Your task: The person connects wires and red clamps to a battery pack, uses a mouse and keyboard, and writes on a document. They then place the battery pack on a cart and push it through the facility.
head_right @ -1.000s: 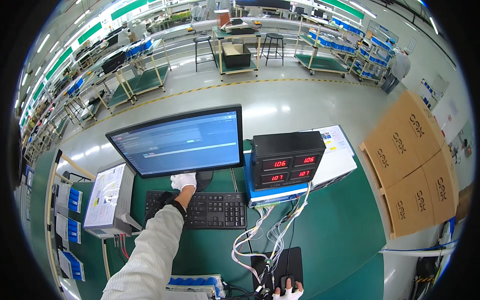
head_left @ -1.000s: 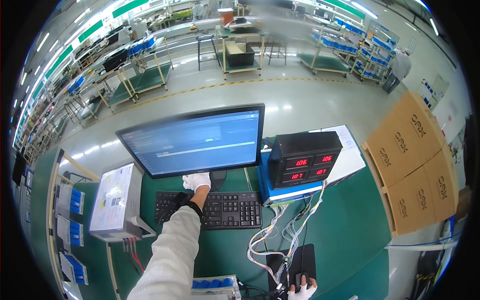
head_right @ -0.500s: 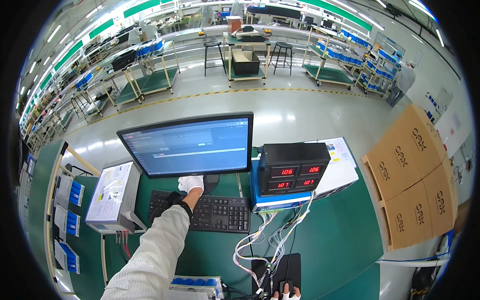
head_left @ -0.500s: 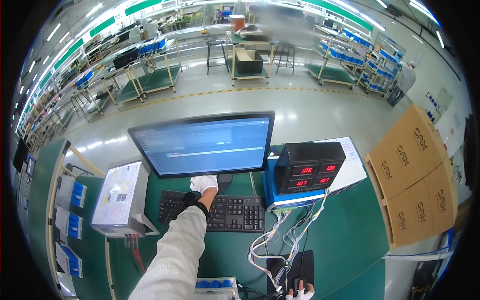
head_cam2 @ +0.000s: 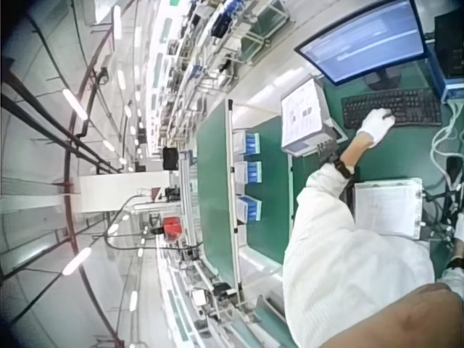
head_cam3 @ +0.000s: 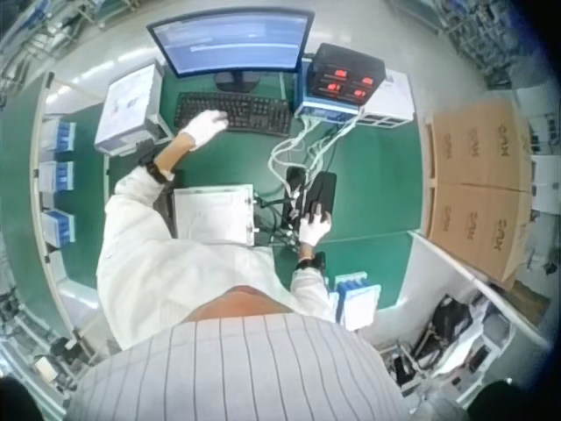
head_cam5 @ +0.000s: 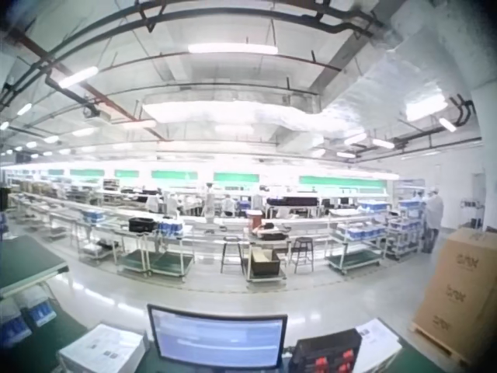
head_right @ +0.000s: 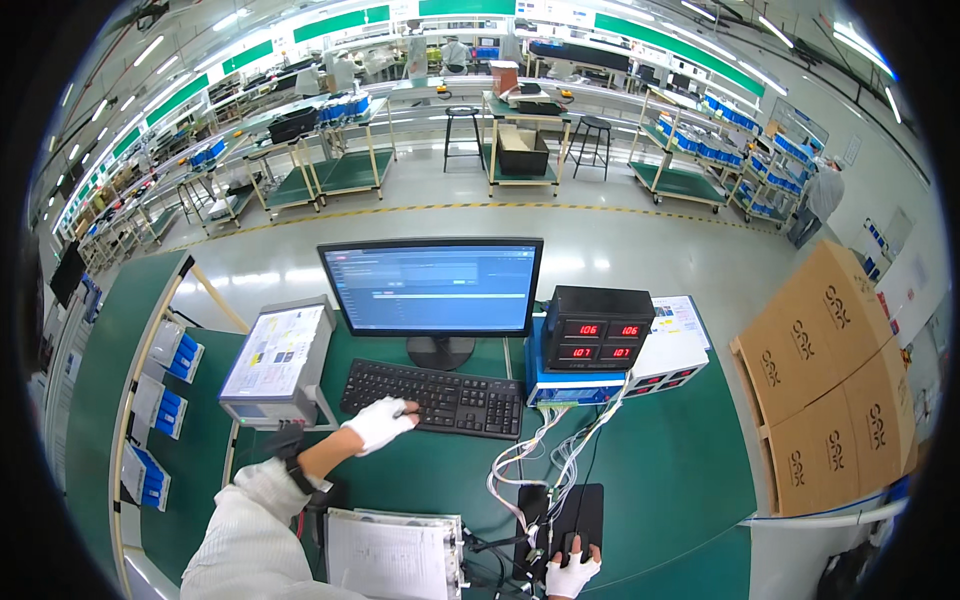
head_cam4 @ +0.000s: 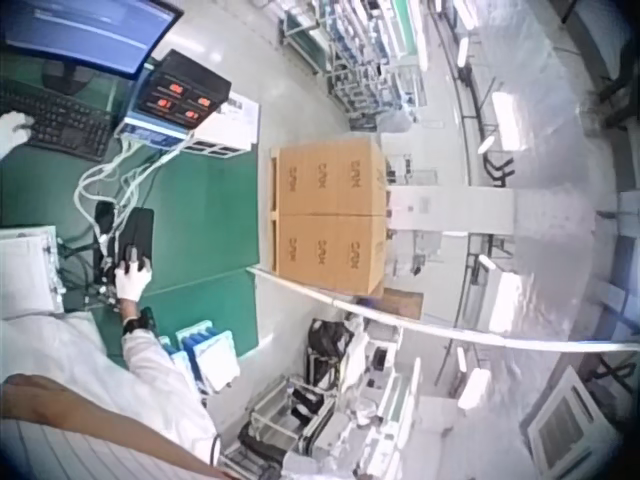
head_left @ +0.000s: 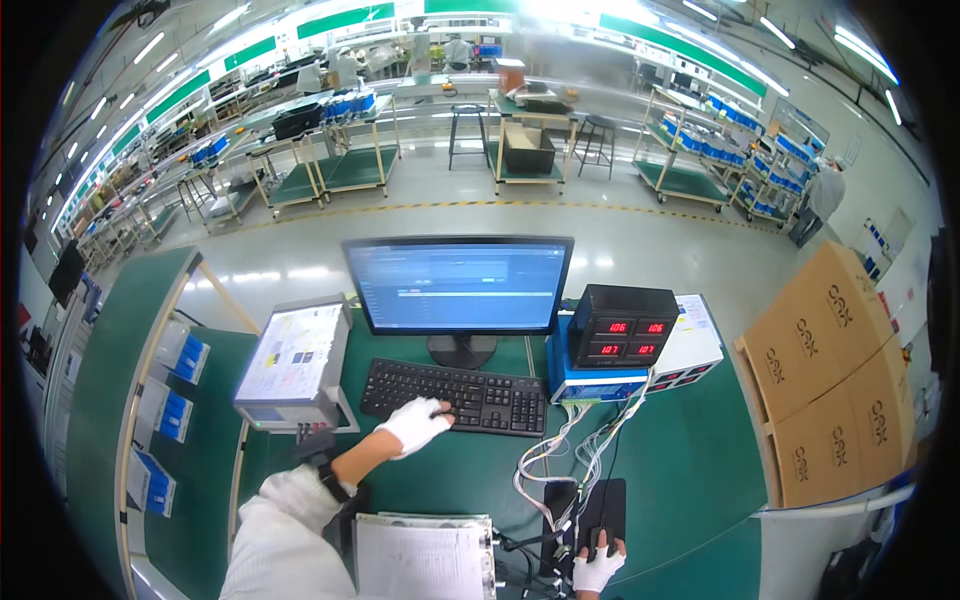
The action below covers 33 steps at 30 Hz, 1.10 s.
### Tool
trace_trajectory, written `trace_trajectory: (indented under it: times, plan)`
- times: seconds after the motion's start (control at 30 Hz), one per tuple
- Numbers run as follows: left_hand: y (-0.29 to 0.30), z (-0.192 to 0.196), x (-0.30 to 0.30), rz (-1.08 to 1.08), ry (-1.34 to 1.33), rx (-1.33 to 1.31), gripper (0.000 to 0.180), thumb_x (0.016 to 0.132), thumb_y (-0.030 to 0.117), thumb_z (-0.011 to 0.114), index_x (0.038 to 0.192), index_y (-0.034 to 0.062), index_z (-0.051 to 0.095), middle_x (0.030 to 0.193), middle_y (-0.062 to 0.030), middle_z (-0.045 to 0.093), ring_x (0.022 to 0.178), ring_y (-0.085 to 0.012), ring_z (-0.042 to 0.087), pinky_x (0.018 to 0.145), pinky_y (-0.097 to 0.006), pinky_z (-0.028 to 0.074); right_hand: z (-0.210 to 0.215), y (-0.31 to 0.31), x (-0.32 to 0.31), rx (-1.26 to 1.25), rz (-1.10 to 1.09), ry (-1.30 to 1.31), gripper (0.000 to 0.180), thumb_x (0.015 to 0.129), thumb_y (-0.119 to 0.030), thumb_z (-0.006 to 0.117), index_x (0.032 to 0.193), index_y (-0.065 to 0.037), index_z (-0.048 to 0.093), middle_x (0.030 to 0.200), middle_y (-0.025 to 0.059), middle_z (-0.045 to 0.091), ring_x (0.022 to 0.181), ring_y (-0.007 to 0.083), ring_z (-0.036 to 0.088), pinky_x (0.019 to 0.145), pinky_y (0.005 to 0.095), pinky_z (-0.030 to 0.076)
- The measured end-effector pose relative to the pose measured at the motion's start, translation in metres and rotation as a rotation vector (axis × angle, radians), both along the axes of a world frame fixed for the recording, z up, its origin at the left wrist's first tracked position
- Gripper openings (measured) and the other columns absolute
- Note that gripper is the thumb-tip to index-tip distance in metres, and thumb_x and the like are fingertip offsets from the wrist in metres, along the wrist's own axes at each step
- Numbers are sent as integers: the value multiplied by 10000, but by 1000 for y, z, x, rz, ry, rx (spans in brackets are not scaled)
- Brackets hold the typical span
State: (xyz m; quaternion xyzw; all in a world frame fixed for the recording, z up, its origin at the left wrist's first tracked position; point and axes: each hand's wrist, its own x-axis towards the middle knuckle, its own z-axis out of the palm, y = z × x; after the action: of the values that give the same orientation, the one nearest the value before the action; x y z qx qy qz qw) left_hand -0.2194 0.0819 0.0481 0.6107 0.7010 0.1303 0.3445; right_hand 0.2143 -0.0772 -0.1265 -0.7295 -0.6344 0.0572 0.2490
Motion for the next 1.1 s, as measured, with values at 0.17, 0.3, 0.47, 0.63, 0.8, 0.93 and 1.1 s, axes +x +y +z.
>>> trace_trajectory:
  times: [0.17, 0.3, 0.47, 0.63, 0.8, 0.93, 1.1]
  plan:
    - [-141, 49, -5, 181, -183, 189, 394, 895, 314, 563, 1193, 56, 575, 1165, -156, 566, 1100, -292, 542, 941, -345, 419, -15, -2, 7, 68, -9, -21, 630, 590, -75, 709, 1191, -199, 565, 1209, 199, 415, 1100, 399, 425, 920, 495, 365]
    - [-243, -18, -17, 537, -269, 379, 347, 872, 173, 607, 1187, 31, 571, 1089, -151, 583, 995, -277, 596, 904, -332, 452, -13, -6, 5, 52, 7, -12, 611, 628, -63, 702, 1206, -201, 558, 1222, 187, 411, 1130, 384, 410, 947, 487, 354]
    - [-303, -60, 17, 892, -86, 253, 426, 848, 187, 608, 1235, 26, 534, 1183, -188, 555, 1111, -317, 534, 955, -378, 417, -17, -7, 7, 103, -24, -12, 586, 615, -78, 710, 1175, -199, 586, 1214, 199, 428, 1108, 385, 427, 929, 478, 365]
    - [-315, -90, 45, 1046, -531, 250, 448, 857, 167, 584, 1266, 4, 499, 1190, -219, 579, 1087, -298, 582, 913, -358, 444, -16, -8, 5, 94, -16, 23, 553, 626, -101, 715, 1160, -197, 610, 1219, 198, 425, 1113, 380, 427, 933, 474, 365]
    - [-314, -100, 53, 992, -434, 287, 402, 846, 146, 586, 1217, 1, 527, 1137, -205, 604, 1031, -305, 603, 875, -375, 466, -18, -12, 5, 124, -32, 35, 529, 610, -119, 728, 1128, -196, 651, 1187, 192, 446, 1073, 371, 459, 915, 460, 396]
    - [-314, -103, 51, 956, -350, 307, 375, 838, 147, 593, 1180, 3, 546, 1092, -191, 616, 994, -311, 612, 861, -382, 473, -16, -12, 7, 110, -16, 66, 528, 610, -114, 729, 1126, -195, 651, 1183, 187, 451, 1076, 372, 457, 910, 462, 397]
    - [-312, -97, 51, 938, -352, 264, 379, 832, 159, 606, 1172, 3, 550, 1085, -189, 615, 1002, -308, 609, 866, -384, 472, -19, -12, 9, 175, 3, 46, 500, 616, -100, 730, 1100, -197, 651, 1173, 192, 457, 1068, 375, 461, 891, 469, 404]
